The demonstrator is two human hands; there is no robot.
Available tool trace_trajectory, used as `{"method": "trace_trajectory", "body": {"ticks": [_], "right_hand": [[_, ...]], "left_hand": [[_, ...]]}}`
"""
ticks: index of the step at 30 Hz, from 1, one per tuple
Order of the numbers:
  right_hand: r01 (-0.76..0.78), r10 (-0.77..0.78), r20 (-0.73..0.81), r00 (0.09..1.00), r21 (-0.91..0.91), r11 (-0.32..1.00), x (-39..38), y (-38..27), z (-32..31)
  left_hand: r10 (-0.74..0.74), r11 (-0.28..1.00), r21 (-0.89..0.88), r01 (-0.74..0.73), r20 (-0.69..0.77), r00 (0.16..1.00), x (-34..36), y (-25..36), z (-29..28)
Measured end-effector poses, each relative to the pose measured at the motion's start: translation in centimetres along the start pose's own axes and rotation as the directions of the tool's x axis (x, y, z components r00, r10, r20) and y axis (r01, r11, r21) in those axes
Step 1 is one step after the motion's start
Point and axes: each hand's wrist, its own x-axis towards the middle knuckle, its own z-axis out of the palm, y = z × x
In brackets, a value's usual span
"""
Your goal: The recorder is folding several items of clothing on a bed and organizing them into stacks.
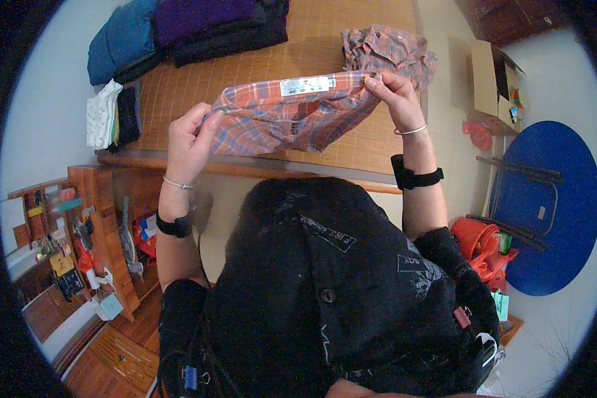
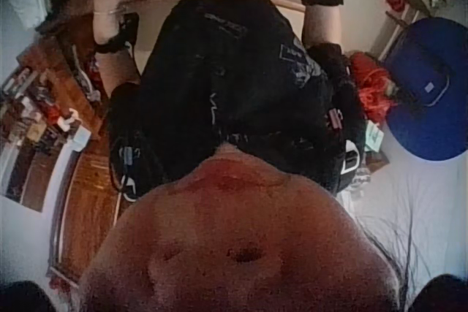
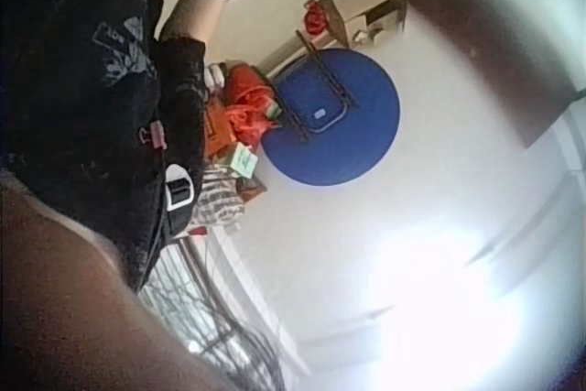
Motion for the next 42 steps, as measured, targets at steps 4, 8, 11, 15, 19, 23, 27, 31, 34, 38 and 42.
{"method": "trace_trajectory", "body": {"ticks": [4, 8, 11, 15, 19, 23, 27, 31, 34, 38, 42], "right_hand": [[-0.027, 0.029, -0.025, 0.999, 0.062, 0.998, 0.0, -0.3, 0.1], [-0.028, 0.027, 0.013, 1.000, 0.081, 0.996, 0.5, 0.1, -0.3], [-0.051, 0.049, 0.021, 0.999, 0.123, 0.991, 0.5, -0.3, -0.1], [-0.097, 0.096, 0.010, 0.995, 0.161, 0.982, 0.8, -0.5, 0.1], [-0.102, 0.102, 0.012, 0.995, 0.162, 0.981, 0.9, -0.7, 0.1], [-0.115, 0.112, 0.030, 0.993, 0.184, 0.976, 0.8, -0.5, 0.0], [-0.118, 0.113, 0.038, 0.993, 0.223, 0.967, 0.7, -0.6, 0.3], [-0.131, 0.125, 0.044, 0.991, 0.211, 0.969, 0.7, -0.4, 0.2], [-0.139, 0.132, 0.050, 0.990, 0.219, 0.966, 0.7, -0.1, 0.1], [-0.131, 0.121, 0.062, 0.991, 0.218, 0.967, 0.8, 0.3, -0.1], [-0.136, 0.131, 0.038, 0.991, 0.175, 0.975, 1.0, 1.1, -0.3]], "left_hand": [[-0.003, 0.999, -0.053, 0.001, -0.022, 1.000, -0.1, 0.5, 0.3], [-0.020, 0.996, -0.093, 0.016, -0.044, 0.999, 0.1, 1.3, 0.1], [-0.021, 0.996, -0.090, 0.018, -0.036, 0.999, 0.2, 1.5, 0.0], [-0.015, 0.999, -0.048, 0.013, -0.040, 0.999, 0.5, 1.6, -0.1], [-0.008, 0.998, -0.063, 0.004, -0.058, 0.998, 0.4, 1.6, 0.0], [-0.028, 0.996, -0.085, 0.025, -0.039, 0.999, 0.3, 1.7, 0.0], [-0.024, 0.995, -0.099, 0.020, -0.034, 0.999, 0.0, 1.5, 0.0], [-0.014, 0.994, -0.107, 0.008, -0.050, 0.999, 0.0, 2.0, 0.2], [-0.012, 0.996, -0.092, 0.009, -0.041, 0.999, -0.1, 2.0, 0.2], [-0.017, 1.000, -0.028, 0.015, -0.050, 0.999, -0.1, 2.5, 0.3], [0.010, 1.000, 0.014, -0.010, -0.055, 0.998, 0.2, 3.0, 0.4]]}}
